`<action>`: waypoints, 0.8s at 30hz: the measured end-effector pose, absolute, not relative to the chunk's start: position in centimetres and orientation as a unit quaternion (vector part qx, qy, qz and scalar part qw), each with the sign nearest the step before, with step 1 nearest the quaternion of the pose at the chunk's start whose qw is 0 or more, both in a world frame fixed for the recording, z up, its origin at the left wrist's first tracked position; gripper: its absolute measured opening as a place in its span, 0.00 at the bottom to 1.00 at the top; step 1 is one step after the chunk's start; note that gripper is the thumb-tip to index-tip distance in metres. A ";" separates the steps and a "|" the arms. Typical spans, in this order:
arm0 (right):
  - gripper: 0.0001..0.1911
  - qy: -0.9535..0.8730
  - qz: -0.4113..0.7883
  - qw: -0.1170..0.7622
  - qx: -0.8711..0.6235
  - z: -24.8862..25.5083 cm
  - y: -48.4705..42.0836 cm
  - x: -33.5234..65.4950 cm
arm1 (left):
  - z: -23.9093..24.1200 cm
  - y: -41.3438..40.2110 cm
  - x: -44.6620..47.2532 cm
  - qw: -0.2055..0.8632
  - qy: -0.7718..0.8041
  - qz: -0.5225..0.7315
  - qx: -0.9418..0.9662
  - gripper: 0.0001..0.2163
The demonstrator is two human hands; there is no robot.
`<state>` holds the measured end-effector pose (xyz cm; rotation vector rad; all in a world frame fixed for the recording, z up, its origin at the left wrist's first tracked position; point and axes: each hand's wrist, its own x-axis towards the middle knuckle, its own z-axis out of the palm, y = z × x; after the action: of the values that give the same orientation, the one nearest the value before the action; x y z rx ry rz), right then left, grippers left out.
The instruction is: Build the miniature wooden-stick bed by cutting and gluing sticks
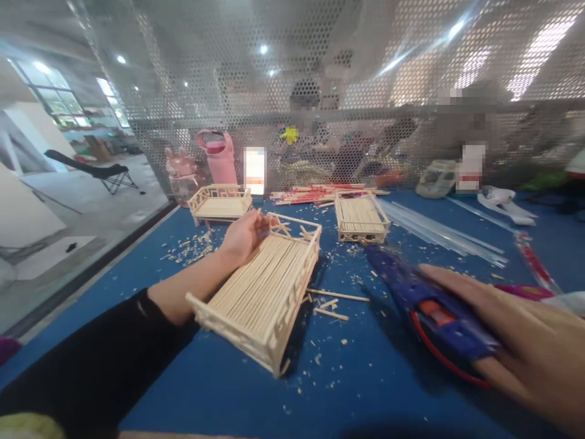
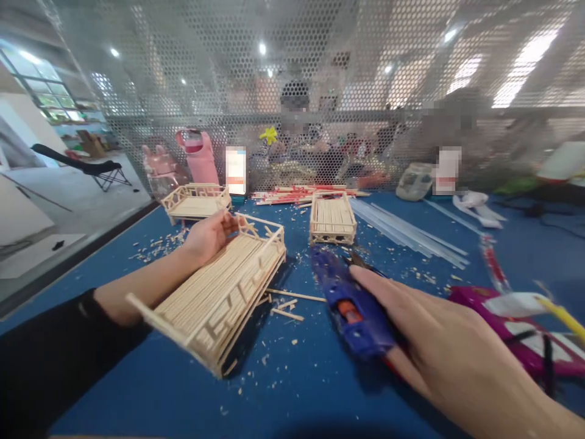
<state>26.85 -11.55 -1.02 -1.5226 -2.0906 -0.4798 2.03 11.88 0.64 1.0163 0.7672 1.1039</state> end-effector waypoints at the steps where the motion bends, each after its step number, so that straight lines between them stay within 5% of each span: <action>1: 0.38 -0.781 -0.198 0.254 -0.534 -0.5 -10.2 26.2 | 0.6 11.7 1.8 0.657 0.352 0.502 0.437 0.12; 11: 0.16 -0.817 -0.223 0.231 -0.480 -1.3 -6.1 23.7 | 0.7 11.6 1.5 0.652 0.372 0.517 0.411 0.13; 24: 0.17 -0.815 -0.189 0.233 -0.496 -1.2 -5.1 22.7 | 0.9 11.3 1.6 0.632 0.390 0.519 0.424 0.14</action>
<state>22.67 -5.12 -1.22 -1.3632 -2.2369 -0.5185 1.63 11.25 0.87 0.9700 0.8924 1.1877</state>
